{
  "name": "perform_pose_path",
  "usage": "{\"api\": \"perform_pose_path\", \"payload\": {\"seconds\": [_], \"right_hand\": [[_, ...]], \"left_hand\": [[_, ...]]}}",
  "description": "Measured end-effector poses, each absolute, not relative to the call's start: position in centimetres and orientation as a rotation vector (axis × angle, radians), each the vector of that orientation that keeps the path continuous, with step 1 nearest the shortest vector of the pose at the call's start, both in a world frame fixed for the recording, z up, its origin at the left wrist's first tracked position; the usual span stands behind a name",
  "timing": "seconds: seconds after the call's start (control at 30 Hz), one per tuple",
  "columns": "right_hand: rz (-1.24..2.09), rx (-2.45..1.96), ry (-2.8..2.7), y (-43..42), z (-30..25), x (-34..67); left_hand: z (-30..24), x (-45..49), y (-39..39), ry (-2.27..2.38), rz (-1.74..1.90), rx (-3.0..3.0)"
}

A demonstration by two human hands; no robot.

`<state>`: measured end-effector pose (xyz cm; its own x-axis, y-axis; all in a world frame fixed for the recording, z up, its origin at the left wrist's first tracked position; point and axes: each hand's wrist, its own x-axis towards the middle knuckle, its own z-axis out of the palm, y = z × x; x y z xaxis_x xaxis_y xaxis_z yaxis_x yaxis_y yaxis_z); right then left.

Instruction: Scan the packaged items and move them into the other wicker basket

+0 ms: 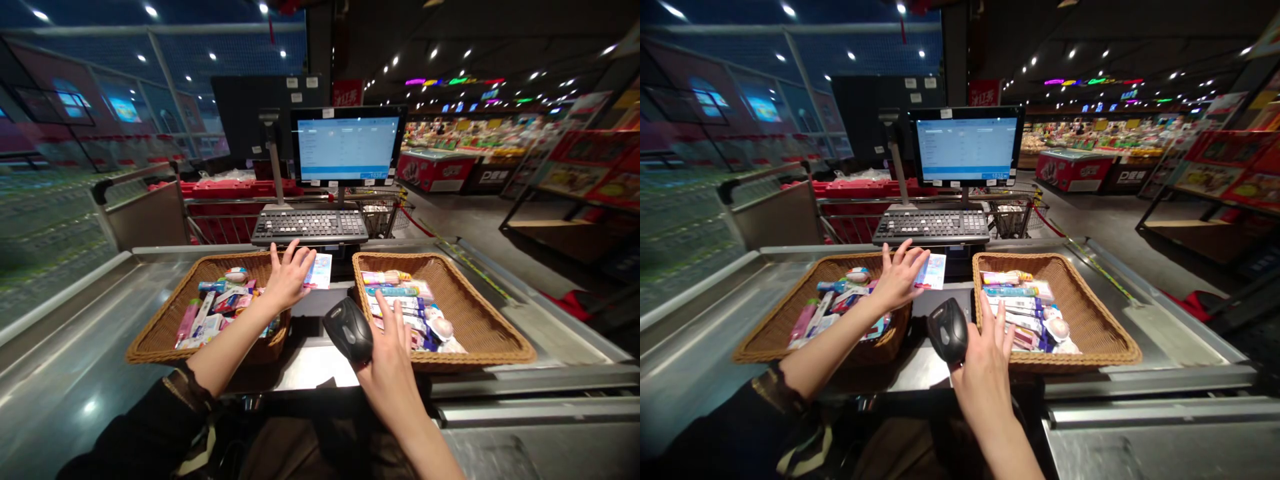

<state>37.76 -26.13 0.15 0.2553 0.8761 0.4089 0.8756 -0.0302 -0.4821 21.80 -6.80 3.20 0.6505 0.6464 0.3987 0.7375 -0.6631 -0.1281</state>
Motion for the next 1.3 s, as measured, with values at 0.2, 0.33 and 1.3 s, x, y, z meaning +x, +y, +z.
{"api": "perform_pose_path", "payload": {"seconds": [0.2, 0.33, 1.3], "right_hand": [[-0.029, -1.872, -1.598, -26.0, -0.3, 37.7], [-0.036, -1.842, -1.604, -26.0, -0.6, 37.9], [-0.023, -1.899, -1.12, -34.7, -1.5, 48.9]], "left_hand": [[3.4, 21.6, -6.7, -1.14, -0.464, -2.577], [3.4, 21.7, -6.7, -1.137, -0.448, -2.57], [-0.8, 50.7, -6.8, -0.979, -0.04, -3.09]]}}
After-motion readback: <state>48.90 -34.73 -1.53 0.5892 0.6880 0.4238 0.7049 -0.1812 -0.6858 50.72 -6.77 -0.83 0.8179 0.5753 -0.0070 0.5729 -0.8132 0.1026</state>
